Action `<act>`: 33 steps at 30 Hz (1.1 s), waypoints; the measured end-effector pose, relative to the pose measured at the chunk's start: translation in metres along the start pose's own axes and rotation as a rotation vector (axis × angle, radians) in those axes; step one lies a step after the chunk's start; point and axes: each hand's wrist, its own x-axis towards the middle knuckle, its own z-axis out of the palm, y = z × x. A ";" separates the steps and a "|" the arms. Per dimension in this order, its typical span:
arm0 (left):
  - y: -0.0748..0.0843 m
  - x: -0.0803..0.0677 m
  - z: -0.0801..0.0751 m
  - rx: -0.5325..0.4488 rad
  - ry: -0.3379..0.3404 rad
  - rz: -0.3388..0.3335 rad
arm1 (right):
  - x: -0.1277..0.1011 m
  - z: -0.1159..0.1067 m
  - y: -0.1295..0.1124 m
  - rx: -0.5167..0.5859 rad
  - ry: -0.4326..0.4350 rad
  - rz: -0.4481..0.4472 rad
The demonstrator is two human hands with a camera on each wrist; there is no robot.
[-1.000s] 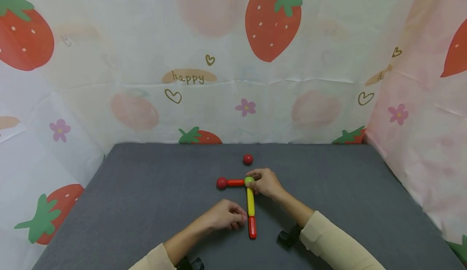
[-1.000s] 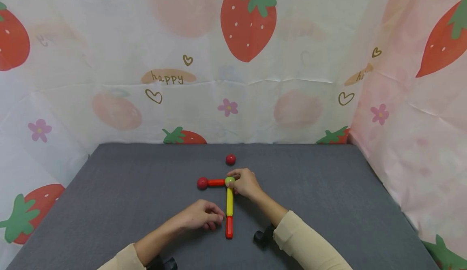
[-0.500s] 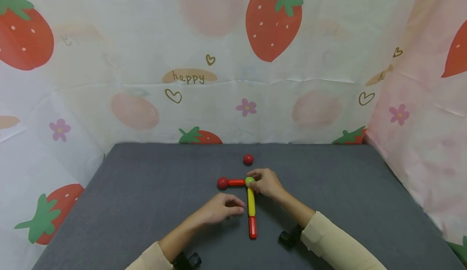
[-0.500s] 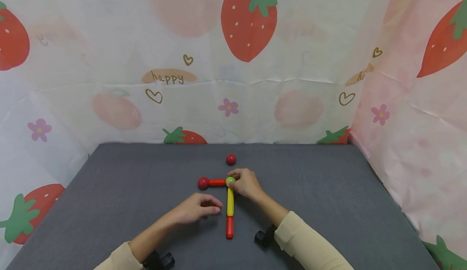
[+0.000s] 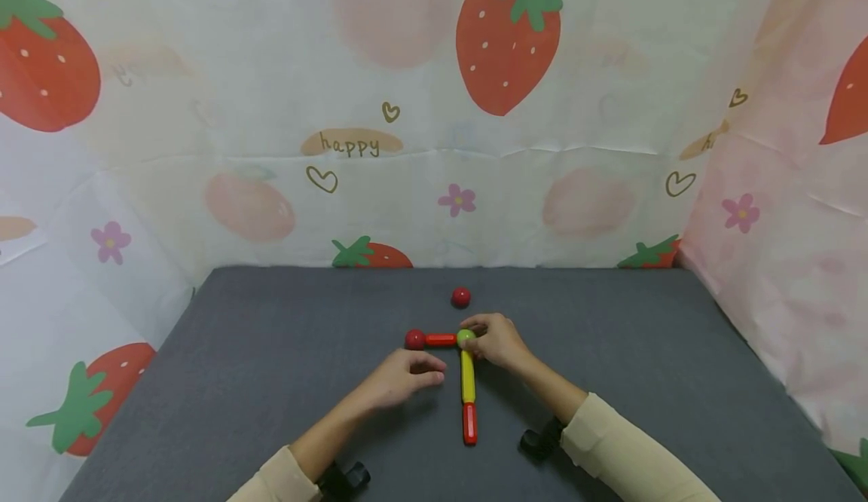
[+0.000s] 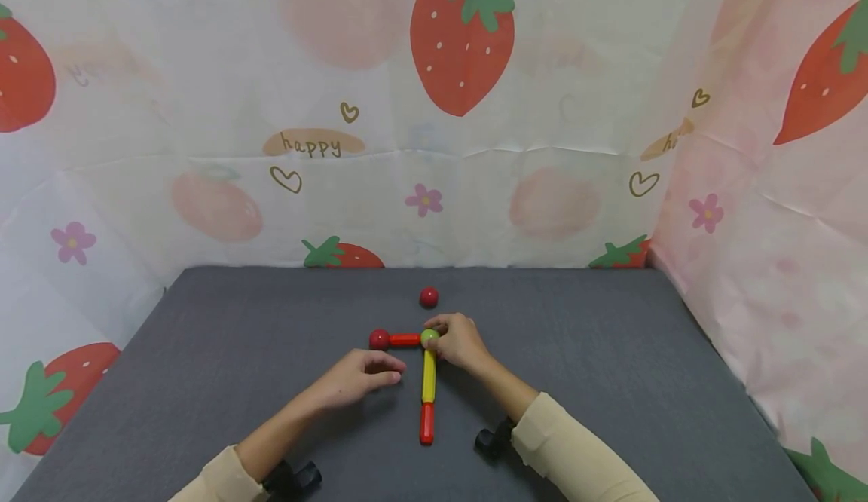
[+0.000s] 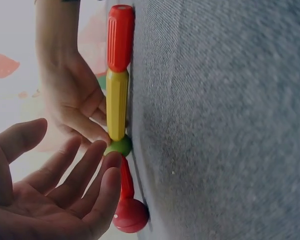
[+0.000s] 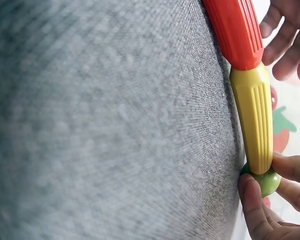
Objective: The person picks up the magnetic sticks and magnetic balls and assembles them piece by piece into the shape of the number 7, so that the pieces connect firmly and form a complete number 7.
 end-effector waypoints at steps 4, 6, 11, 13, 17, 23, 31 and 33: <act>-0.002 0.001 -0.002 0.008 0.020 0.017 | 0.000 -0.001 0.001 -0.012 0.000 -0.005; -0.002 0.001 -0.004 0.018 0.033 0.037 | 0.000 -0.001 0.001 -0.018 0.000 -0.006; -0.001 0.004 -0.008 0.032 0.071 0.066 | -0.001 -0.001 0.001 -0.025 0.001 -0.007; 0.000 0.006 -0.011 0.033 0.091 0.075 | -0.002 -0.002 0.002 -0.022 -0.002 -0.010; 0.004 0.014 -0.018 0.038 0.146 0.109 | -0.002 -0.004 0.002 -0.024 -0.002 -0.023; 0.008 0.032 -0.032 0.093 0.235 0.121 | -0.003 -0.006 0.000 -0.124 0.015 -0.070; 0.009 0.064 -0.051 0.226 0.234 0.104 | -0.003 -0.008 -0.002 -0.157 0.011 -0.086; 0.009 0.073 -0.055 0.266 0.232 0.107 | -0.002 -0.009 -0.002 -0.159 0.013 -0.088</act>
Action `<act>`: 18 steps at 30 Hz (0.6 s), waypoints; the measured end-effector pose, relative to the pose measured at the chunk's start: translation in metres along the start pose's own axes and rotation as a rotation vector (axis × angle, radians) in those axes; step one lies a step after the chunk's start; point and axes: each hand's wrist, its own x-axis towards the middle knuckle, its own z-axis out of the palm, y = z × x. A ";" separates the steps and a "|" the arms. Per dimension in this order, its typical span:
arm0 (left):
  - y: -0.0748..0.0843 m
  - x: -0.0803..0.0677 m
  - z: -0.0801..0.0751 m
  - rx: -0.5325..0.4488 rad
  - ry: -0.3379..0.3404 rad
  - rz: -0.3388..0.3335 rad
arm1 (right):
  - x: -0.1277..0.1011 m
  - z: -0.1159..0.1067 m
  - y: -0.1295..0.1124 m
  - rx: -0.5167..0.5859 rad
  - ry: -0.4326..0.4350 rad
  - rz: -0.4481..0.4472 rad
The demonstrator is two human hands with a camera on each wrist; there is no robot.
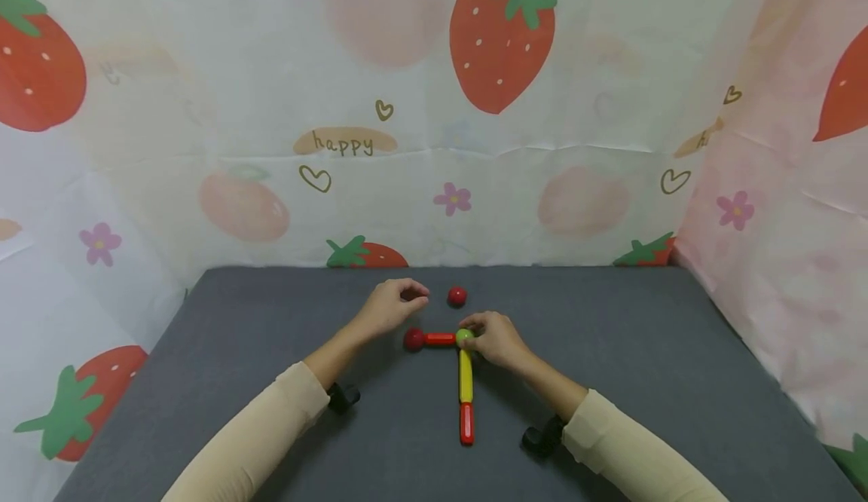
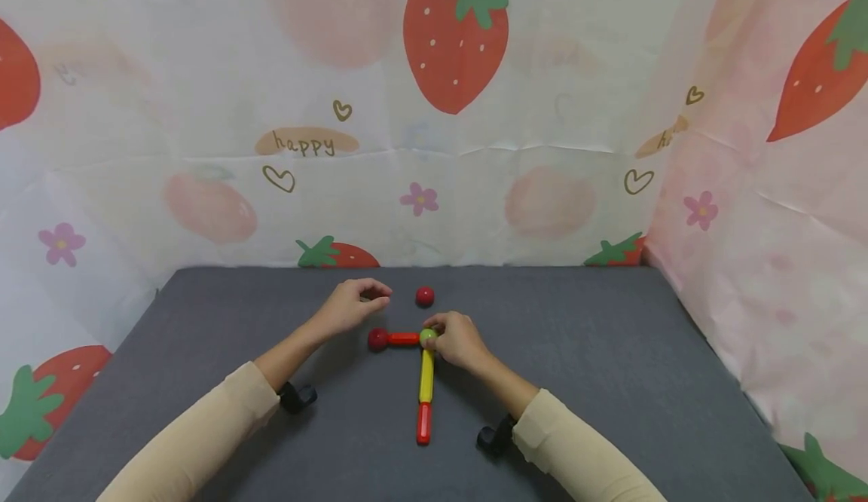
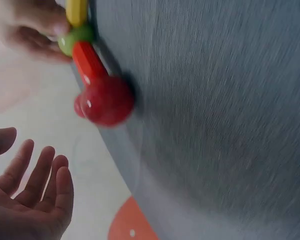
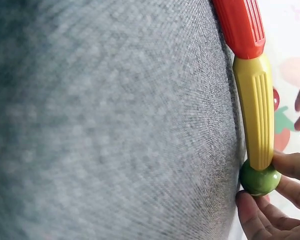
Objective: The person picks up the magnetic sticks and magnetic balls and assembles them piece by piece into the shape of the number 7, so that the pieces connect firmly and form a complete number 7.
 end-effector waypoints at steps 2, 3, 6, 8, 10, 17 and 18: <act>-0.001 0.008 -0.002 0.034 -0.003 -0.002 | 0.000 0.001 0.000 0.000 0.000 -0.004; -0.002 0.012 -0.003 0.048 -0.003 -0.004 | 0.000 0.001 0.000 0.001 0.001 -0.007; -0.003 0.023 -0.003 0.074 -0.012 -0.014 | 0.000 0.001 0.001 0.005 -0.006 -0.011; -0.003 0.030 -0.002 0.097 -0.025 -0.011 | 0.000 0.001 0.002 0.000 -0.010 -0.015; -0.001 0.036 0.000 0.121 -0.046 0.003 | 0.001 0.001 0.002 -0.004 -0.011 -0.011; -0.001 0.047 0.010 0.164 -0.109 -0.003 | 0.001 0.000 0.002 -0.006 -0.008 0.003; -0.001 0.048 0.011 0.168 -0.112 -0.009 | 0.001 0.000 0.002 -0.006 -0.008 0.004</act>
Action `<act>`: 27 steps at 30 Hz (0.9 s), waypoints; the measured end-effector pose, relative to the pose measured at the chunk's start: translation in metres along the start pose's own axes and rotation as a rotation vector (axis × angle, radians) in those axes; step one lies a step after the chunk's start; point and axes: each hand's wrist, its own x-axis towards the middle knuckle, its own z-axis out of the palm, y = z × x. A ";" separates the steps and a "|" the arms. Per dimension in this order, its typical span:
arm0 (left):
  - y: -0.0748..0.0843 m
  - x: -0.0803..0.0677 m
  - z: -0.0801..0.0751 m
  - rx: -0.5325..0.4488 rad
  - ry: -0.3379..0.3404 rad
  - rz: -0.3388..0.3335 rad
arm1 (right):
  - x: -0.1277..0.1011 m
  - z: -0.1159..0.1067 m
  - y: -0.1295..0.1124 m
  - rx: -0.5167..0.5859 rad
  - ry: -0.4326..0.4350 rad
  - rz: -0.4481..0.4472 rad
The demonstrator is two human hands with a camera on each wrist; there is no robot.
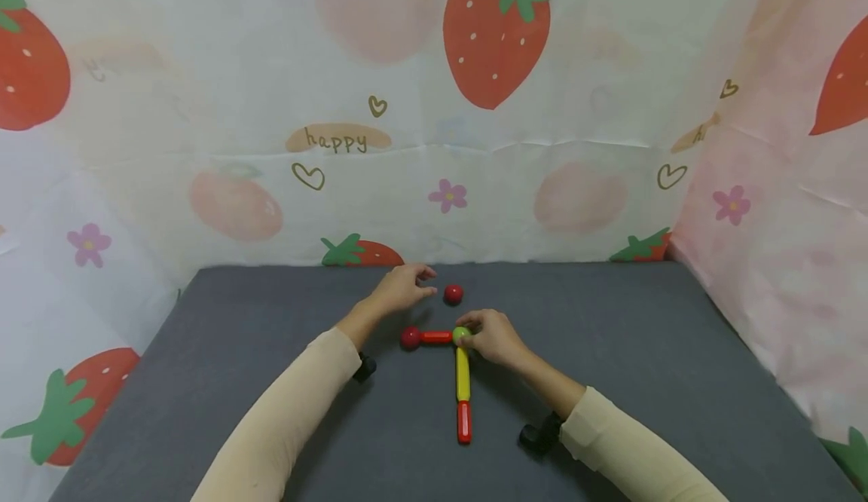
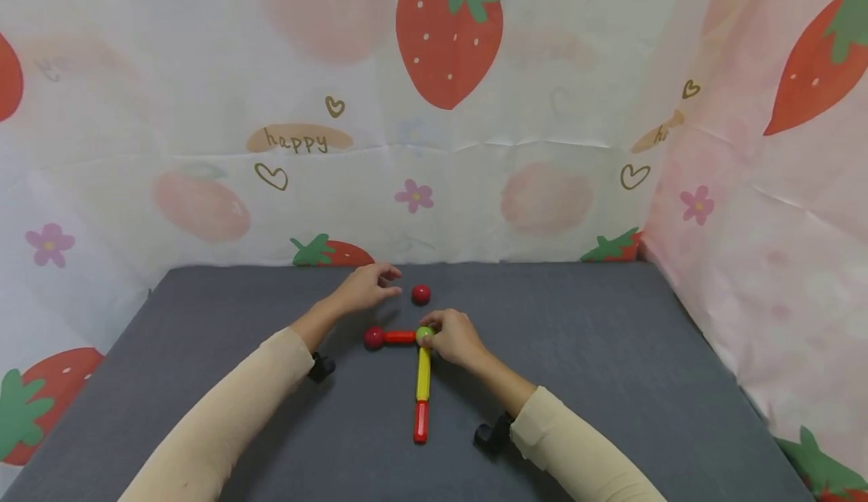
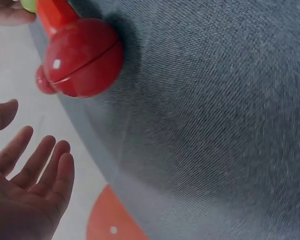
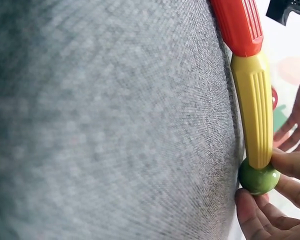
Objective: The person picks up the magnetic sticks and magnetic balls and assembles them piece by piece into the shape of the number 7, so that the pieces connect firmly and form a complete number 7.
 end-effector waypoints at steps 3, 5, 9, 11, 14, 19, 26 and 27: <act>-0.001 0.004 0.005 0.013 -0.004 -0.011 | 0.000 0.000 0.000 -0.001 -0.001 0.003; 0.001 0.007 0.008 0.006 -0.010 -0.014 | 0.000 0.000 -0.001 0.000 -0.001 0.006; 0.008 0.012 0.014 0.001 -0.034 -0.001 | 0.000 0.000 -0.001 0.006 -0.007 0.008; 0.011 0.014 0.017 0.005 -0.045 -0.002 | 0.000 0.000 0.000 0.001 -0.009 -0.001; 0.014 0.017 0.022 0.029 -0.049 -0.011 | 0.000 0.000 0.001 0.004 -0.015 -0.003; 0.015 0.021 0.029 0.060 -0.051 -0.025 | 0.000 0.001 0.002 0.016 -0.006 0.008; 0.016 0.023 0.036 0.088 -0.040 -0.004 | 0.000 0.000 0.001 0.025 -0.007 0.011; 0.017 0.023 0.036 0.092 -0.038 -0.004 | 0.000 -0.001 0.001 0.027 -0.007 0.010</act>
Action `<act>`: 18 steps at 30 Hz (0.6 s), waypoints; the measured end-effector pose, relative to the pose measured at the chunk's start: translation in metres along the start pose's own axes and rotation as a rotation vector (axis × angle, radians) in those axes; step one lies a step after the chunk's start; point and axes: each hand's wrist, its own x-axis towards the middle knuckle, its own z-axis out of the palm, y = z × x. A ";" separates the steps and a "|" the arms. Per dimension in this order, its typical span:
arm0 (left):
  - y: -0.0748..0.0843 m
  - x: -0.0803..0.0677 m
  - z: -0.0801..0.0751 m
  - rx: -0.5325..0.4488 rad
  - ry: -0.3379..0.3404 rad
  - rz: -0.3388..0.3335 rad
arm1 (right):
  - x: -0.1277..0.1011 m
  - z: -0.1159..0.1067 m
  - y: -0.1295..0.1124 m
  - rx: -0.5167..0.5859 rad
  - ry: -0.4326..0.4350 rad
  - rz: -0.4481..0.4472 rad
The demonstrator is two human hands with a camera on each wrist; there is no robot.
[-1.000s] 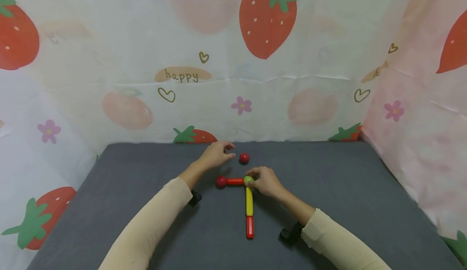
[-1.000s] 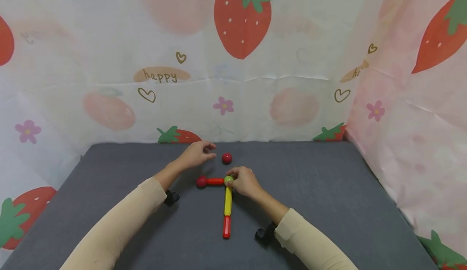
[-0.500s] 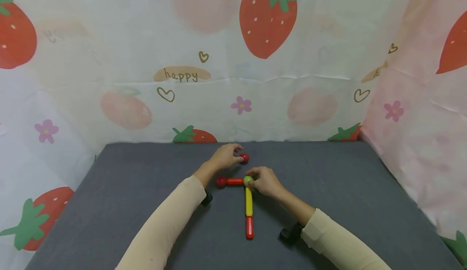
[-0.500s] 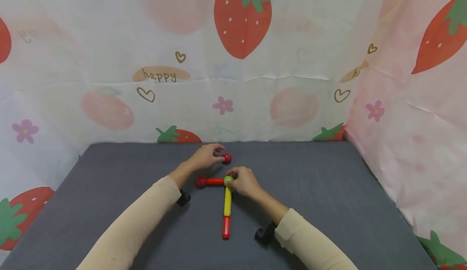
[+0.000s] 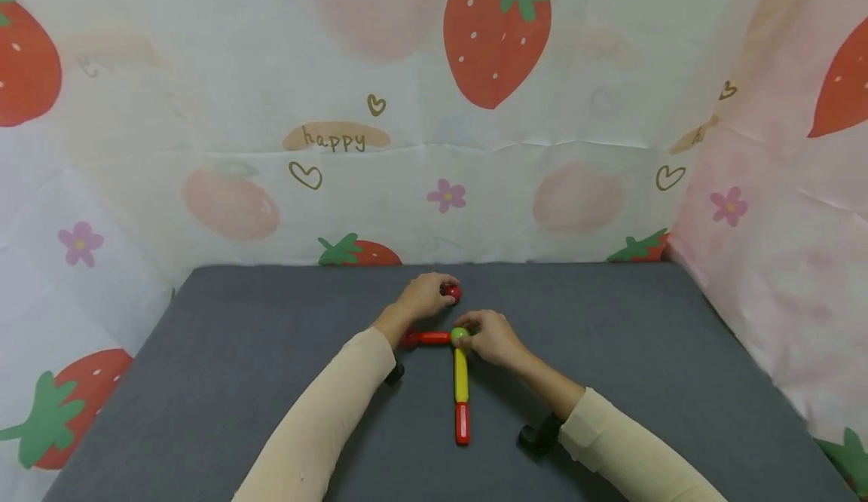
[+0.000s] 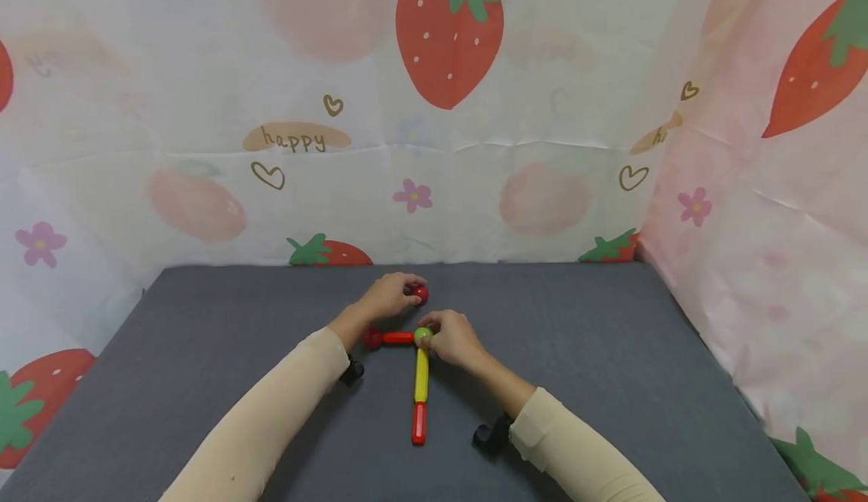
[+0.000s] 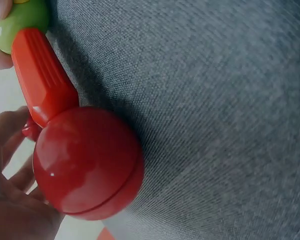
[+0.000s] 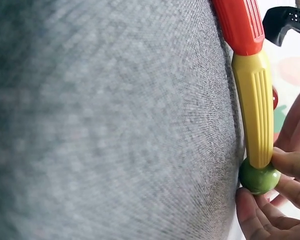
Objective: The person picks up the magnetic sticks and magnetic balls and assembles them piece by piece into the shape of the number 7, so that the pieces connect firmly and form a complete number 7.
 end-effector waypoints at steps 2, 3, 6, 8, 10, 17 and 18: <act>0.000 -0.001 0.000 0.003 0.004 -0.004 | 0.000 0.000 -0.001 0.006 -0.002 0.002; 0.000 -0.001 -0.001 0.000 0.006 -0.006 | 0.000 0.000 -0.001 0.007 -0.001 0.003; 0.000 -0.001 -0.002 0.000 0.005 -0.013 | -0.001 -0.001 -0.002 0.003 0.000 0.000; 0.000 -0.001 -0.002 0.000 0.000 -0.016 | -0.002 -0.001 -0.002 -0.002 -0.002 -0.004; 0.000 -0.001 -0.002 -0.001 -0.003 -0.019 | -0.002 -0.001 -0.002 -0.005 -0.006 -0.005; -0.004 -0.003 -0.002 -0.049 0.004 -0.033 | -0.001 0.001 -0.002 -0.006 0.005 0.006; -0.005 -0.004 -0.002 -0.064 0.005 -0.039 | -0.001 0.001 -0.002 -0.006 0.006 0.009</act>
